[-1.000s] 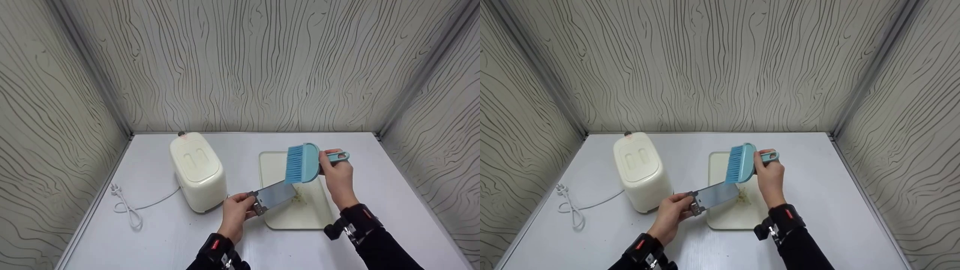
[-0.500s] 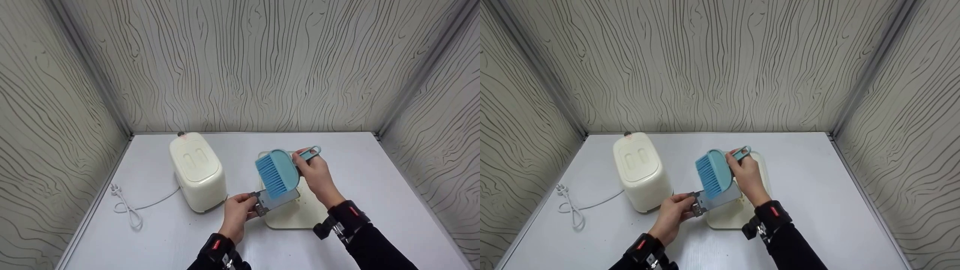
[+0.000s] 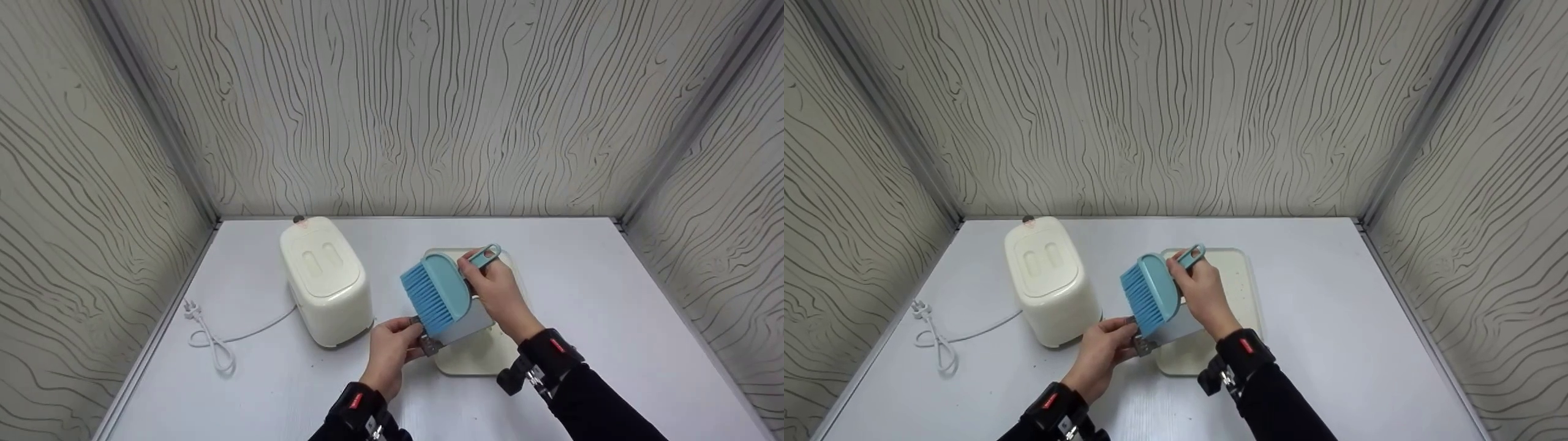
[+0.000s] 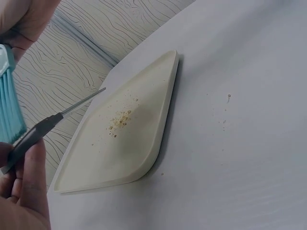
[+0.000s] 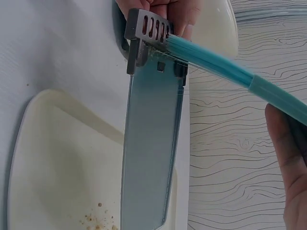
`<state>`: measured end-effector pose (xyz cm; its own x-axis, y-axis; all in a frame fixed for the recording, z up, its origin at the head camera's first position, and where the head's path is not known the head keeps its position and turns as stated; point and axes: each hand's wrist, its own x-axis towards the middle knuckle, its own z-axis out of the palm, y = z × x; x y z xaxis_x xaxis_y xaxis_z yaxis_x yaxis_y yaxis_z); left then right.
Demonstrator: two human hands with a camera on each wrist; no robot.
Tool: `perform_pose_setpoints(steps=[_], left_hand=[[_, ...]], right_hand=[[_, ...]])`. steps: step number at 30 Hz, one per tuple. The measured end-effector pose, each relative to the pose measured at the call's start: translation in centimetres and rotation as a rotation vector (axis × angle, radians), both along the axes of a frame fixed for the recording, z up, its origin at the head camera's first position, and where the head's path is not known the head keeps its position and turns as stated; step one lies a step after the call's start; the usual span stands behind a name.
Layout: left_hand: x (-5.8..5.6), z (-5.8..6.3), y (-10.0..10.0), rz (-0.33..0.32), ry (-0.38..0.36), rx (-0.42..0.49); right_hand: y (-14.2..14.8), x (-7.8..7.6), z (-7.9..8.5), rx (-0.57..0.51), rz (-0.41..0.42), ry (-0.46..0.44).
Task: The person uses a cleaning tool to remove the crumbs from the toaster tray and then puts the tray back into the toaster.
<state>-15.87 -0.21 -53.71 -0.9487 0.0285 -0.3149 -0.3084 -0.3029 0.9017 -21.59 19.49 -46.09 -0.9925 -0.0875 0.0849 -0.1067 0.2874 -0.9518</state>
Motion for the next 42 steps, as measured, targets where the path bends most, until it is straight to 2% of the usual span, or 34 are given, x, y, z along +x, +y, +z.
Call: perform_pose_setpoints(steps=[8,20,31,42], left_hand=[[-0.1,-0.1,0.1,-0.002,-0.004,-0.002],[-0.1,-0.1,0.0,0.006,-0.02,-0.017],[-0.1,-0.5,-0.2,0.009,0.012,-0.001],[-0.1,-0.7,-0.2,0.017,0.019,0.002]], right_hand=[[0.0,-0.2,-0.4,0.027,-0.03,0.0],[1.7,-0.8,-1.4,0.117,-0.102,0.03],[4.0,-1.2,-2.0,0.19,-0.176,0.025],[5.3,-1.4,-2.6,0.258,-0.214,0.076]])
